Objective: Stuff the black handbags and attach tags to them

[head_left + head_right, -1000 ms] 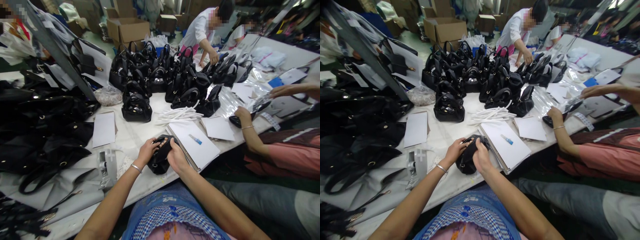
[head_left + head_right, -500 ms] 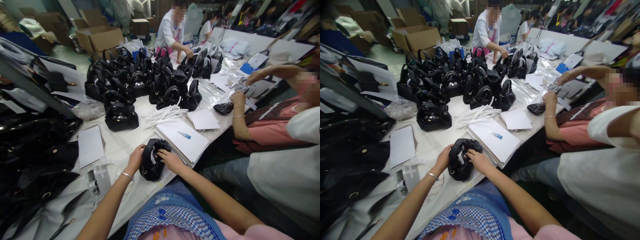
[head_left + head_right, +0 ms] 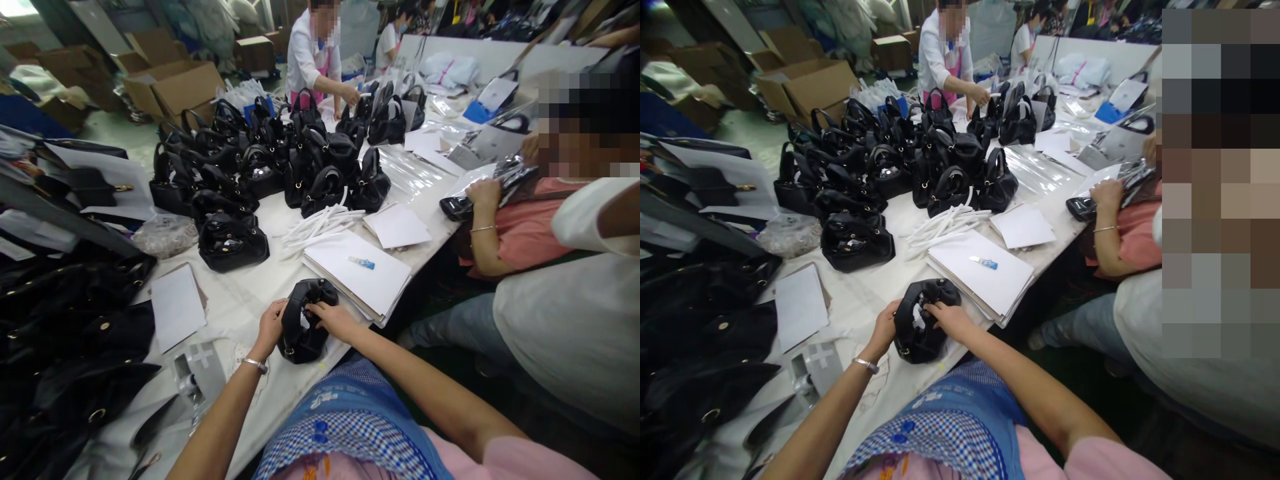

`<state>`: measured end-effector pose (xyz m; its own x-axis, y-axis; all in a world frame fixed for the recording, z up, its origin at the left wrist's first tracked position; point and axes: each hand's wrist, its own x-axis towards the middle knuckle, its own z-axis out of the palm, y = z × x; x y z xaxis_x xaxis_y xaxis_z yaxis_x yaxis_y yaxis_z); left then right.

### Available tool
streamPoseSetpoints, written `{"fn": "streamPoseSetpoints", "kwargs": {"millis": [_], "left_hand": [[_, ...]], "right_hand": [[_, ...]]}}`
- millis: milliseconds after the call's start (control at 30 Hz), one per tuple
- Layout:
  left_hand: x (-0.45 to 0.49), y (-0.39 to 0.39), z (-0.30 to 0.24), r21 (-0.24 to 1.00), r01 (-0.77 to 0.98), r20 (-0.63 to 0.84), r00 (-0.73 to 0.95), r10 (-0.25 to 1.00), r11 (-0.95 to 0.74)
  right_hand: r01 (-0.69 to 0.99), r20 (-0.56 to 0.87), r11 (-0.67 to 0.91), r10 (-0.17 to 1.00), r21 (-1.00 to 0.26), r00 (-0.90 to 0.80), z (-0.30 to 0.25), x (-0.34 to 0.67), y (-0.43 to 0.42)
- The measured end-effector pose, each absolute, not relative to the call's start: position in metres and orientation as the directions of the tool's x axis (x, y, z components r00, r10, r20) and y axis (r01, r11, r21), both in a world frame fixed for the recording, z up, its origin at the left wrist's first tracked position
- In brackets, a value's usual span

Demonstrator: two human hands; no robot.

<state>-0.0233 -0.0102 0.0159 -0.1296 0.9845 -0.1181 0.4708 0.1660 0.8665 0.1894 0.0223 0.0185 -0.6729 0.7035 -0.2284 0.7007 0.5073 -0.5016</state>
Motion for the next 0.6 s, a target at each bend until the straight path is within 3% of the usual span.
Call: {"fn": "streamPoseSetpoints", "kwargs": {"millis": [200, 300, 400, 500, 600], "left_hand": [[-0.021, -0.011, 0.012, 0.898, 0.324, -0.260, -0.152, 0.953, 0.297], [-0.024, -0.003, 0.019, 0.887, 0.393, -0.218, -0.111, 0.970, 0.244], [-0.025, 0.009, 0.025, 0.845, 0.522, -0.156, 0.032, 0.987, 0.117], [-0.025, 0.018, 0.023, 0.795, 0.604, -0.173, 0.140, 0.975, 0.054], [-0.024, 0.019, 0.011, 0.749, 0.660, -0.195, 0.131, 0.972, 0.061]], "right_hand": [[0.628, -0.145, 0.438, 0.736, -0.644, -0.662, 0.009, 0.182, 0.021], [0.569, -0.079, 0.430, 0.746, -0.700, -0.661, 0.006, 0.187, 0.018], [0.540, -0.022, 0.412, 0.780, -0.734, -0.625, -0.003, 0.192, 0.012], [0.540, 0.006, 0.411, 0.799, -0.735, -0.601, -0.016, 0.197, 0.004], [0.535, 0.060, 0.440, 0.809, -0.721, -0.585, -0.024, 0.204, -0.003]]}}
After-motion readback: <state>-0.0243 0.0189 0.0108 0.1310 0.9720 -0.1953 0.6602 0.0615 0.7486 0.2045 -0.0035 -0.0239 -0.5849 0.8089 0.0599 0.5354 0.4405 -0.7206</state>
